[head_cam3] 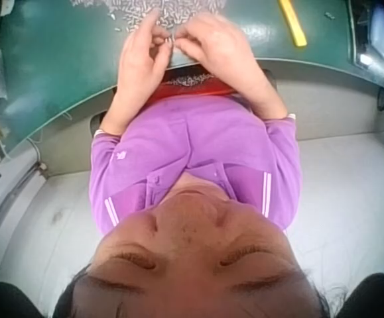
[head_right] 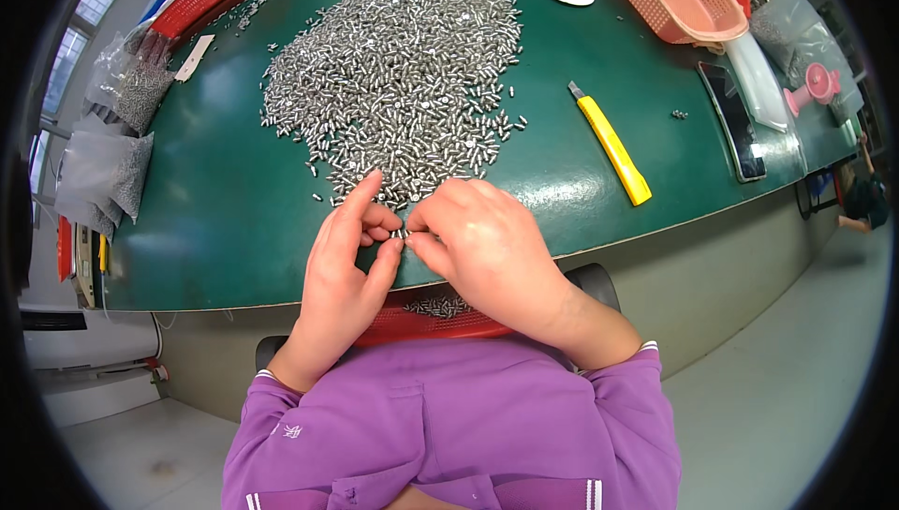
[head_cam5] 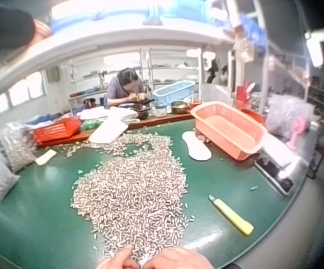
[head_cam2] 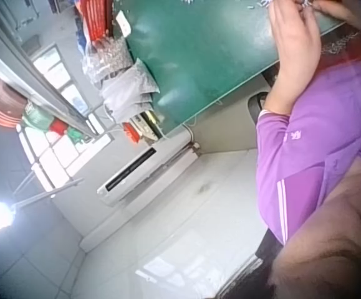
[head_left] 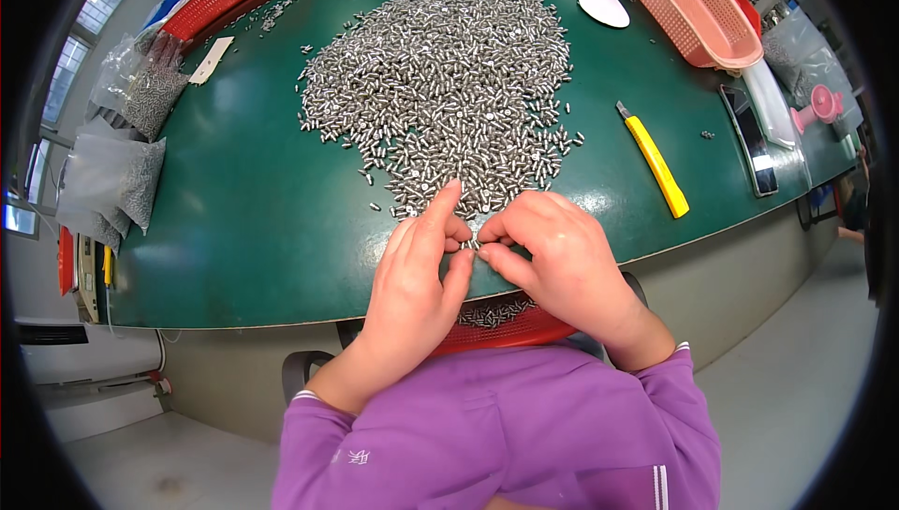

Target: Picking and inspecting small metal pins from a pile on a workbench for assembly or quality control.

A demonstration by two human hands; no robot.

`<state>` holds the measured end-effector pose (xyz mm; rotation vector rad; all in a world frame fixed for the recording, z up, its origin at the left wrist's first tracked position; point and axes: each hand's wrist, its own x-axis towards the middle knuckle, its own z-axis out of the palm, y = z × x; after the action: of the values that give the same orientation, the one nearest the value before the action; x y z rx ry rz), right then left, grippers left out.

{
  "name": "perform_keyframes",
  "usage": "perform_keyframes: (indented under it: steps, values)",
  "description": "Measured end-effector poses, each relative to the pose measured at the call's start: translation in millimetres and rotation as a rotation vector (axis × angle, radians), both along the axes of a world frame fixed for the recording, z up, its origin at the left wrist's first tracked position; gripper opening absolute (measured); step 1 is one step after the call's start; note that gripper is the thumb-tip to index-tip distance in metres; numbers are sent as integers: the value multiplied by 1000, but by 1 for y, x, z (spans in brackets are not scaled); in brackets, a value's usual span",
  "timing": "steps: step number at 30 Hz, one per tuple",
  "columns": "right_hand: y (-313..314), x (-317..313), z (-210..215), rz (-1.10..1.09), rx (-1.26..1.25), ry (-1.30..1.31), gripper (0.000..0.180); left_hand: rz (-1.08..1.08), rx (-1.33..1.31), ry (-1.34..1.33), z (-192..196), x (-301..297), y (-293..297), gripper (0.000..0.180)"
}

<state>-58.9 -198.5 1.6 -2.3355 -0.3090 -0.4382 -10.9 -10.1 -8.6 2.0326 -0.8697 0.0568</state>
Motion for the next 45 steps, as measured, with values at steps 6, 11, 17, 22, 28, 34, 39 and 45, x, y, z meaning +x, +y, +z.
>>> perform_keyframes:
  steps: [6,11,17,22,28,34,39,45]
  values:
    - [1,0,-1,-22,10,16,11,4,19,-8,1,-1,-1,70]
    - [3,1,-2,-38,19,28,10,7,14,8,0,-2,0,70]
    - [2,2,-1,-38,48,43,10,-5,3,1,2,-2,2,70]
    - [3,3,-3,-47,44,42,11,3,2,10,2,-3,2,69]
    - [4,3,-3,-47,51,32,11,13,-24,25,0,-2,3,69]
    - [4,2,-4,-34,36,25,13,-3,-10,14,-2,-1,3,71]
    - [4,2,-3,-17,46,15,13,-7,-42,66,-3,-2,3,73]
    - [3,2,-3,18,48,27,15,-43,-53,128,-2,0,6,77]
